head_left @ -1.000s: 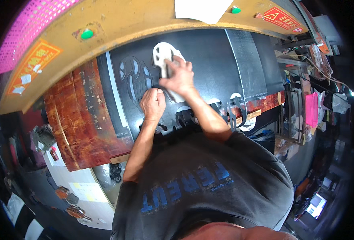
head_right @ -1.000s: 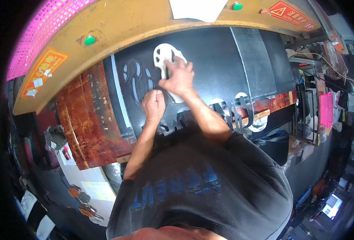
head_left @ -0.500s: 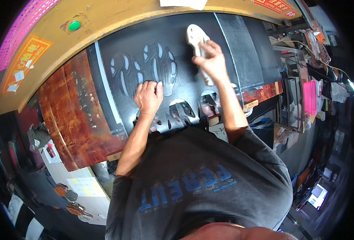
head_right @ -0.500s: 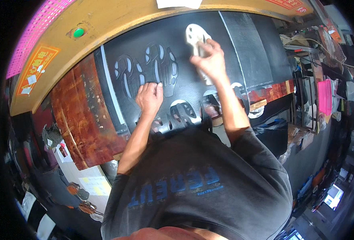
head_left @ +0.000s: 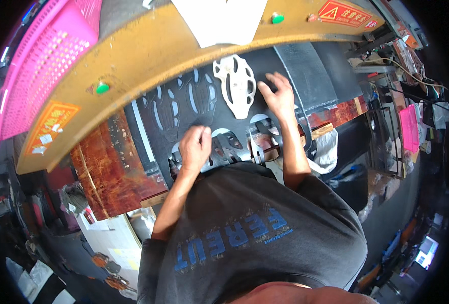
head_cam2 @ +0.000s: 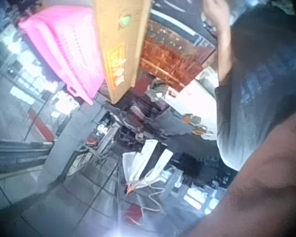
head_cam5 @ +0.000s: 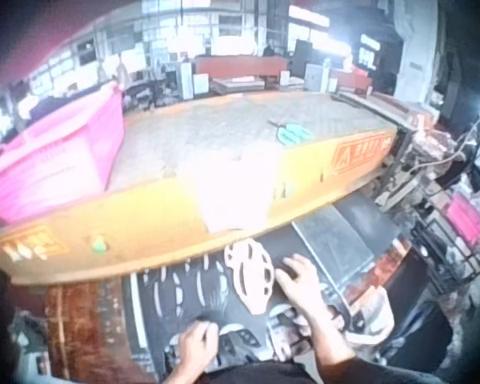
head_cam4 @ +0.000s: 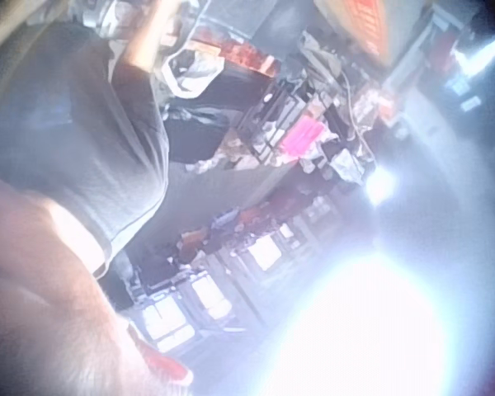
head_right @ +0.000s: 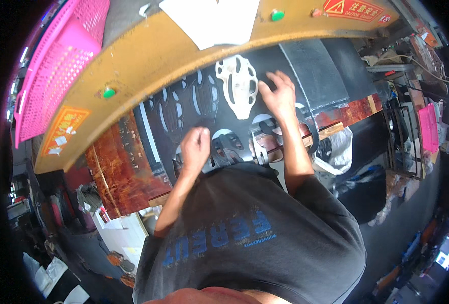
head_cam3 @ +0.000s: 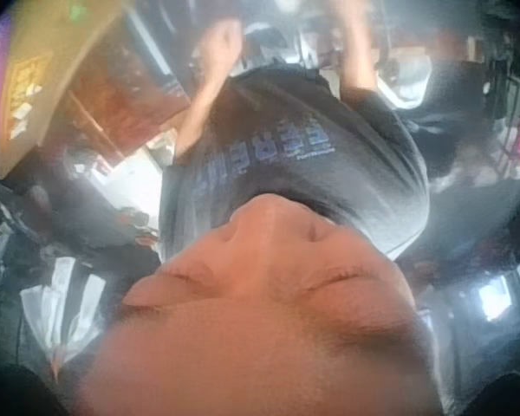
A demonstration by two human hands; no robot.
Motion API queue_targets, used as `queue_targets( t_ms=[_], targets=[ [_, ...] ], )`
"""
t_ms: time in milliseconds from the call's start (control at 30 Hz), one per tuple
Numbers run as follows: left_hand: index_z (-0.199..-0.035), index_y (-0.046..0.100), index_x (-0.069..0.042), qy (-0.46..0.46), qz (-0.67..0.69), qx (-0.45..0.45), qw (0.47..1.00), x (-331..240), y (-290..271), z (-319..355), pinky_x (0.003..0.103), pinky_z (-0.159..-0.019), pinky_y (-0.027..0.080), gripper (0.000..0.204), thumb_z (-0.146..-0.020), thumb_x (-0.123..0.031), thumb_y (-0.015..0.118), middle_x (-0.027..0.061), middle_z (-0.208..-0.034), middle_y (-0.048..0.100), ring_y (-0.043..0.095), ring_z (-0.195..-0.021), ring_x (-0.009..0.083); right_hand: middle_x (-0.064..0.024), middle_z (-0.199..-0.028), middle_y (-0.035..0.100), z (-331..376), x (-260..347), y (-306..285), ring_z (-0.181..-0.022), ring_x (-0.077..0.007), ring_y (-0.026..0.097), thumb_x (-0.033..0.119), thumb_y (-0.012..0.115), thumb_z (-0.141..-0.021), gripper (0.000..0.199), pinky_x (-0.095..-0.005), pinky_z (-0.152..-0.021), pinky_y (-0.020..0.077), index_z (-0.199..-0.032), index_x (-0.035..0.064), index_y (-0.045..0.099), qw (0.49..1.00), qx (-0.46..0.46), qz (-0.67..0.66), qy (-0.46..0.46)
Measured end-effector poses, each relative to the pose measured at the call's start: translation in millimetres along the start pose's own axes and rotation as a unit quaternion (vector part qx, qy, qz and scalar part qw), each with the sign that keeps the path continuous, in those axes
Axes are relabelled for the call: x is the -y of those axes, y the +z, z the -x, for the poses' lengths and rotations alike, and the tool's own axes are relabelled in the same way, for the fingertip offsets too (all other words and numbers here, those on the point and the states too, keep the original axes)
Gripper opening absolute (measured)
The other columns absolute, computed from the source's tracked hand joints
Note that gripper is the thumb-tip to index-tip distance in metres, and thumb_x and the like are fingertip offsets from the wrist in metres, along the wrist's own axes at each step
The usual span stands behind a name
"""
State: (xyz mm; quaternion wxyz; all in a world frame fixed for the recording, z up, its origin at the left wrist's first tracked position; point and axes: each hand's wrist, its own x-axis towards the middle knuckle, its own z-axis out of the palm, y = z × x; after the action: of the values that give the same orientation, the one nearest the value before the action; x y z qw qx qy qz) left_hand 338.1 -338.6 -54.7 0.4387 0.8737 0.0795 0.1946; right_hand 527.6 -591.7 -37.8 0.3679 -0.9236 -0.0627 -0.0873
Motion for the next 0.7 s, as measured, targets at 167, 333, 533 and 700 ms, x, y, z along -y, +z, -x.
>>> queue_targets(
  t_ms=[167,333,533,700],
  targets=[
    [-0.101,0.072,-0.004,0.02,-0.035,0.068,0.997,-21,14,59,0.048,-0.079,0.057,0.017,-0.101,-0.021,0.069,0.0168,-0.097,0.073,0.071,-0.089,0.0399,-0.0182,-0.136,0.072,32,-15,-37,-0.123,-0.0207,0.069,0.013,0.078,-0.099,0.047,-0.0336,-0.106,0.0541,-0.14,-0.007,0.066,0.94,0.043,-0.296,0.166],
    [-0.096,0.076,-0.011,0.121,-0.161,-0.018,0.979,-16,35,106,0.047,-0.092,0.051,0.02,-0.094,-0.03,0.073,0.0048,-0.107,0.073,0.065,-0.105,0.032,-0.028,-0.157,0.054,33,1,-71,-0.148,-0.0352,0.051,0.011,0.065,-0.101,0.055,-0.0402,-0.122,0.0392,-0.151,-0.0081,0.054,0.947,-0.183,-0.253,-0.077],
    [-0.085,0.072,-0.013,0.085,-0.185,-0.059,0.977,-3,44,74,0.047,-0.081,0.054,0.01,-0.087,-0.023,0.075,0.0063,-0.096,0.069,0.066,-0.092,0.033,-0.0226,-0.138,0.068,79,-9,-75,-0.137,-0.035,0.061,0.009,0.061,-0.1,0.044,-0.0441,-0.116,0.046,-0.142,-0.0013,0.064,0.962,-0.066,-0.26,-0.044],
    [-0.084,0.074,-0.016,0.056,-0.23,-0.044,0.97,1,46,49,0.047,-0.087,0.054,0.014,-0.086,-0.03,0.075,0.0054,-0.098,0.068,0.066,-0.097,0.0321,-0.01,-0.107,0.078,94,-22,-18,-0.109,-0.0313,0.069,0.031,0.069,-0.098,0.03,-0.0471,-0.106,0.0475,-0.114,0.0095,0.08,0.95,0.159,0.087,-0.254]
  ],
)
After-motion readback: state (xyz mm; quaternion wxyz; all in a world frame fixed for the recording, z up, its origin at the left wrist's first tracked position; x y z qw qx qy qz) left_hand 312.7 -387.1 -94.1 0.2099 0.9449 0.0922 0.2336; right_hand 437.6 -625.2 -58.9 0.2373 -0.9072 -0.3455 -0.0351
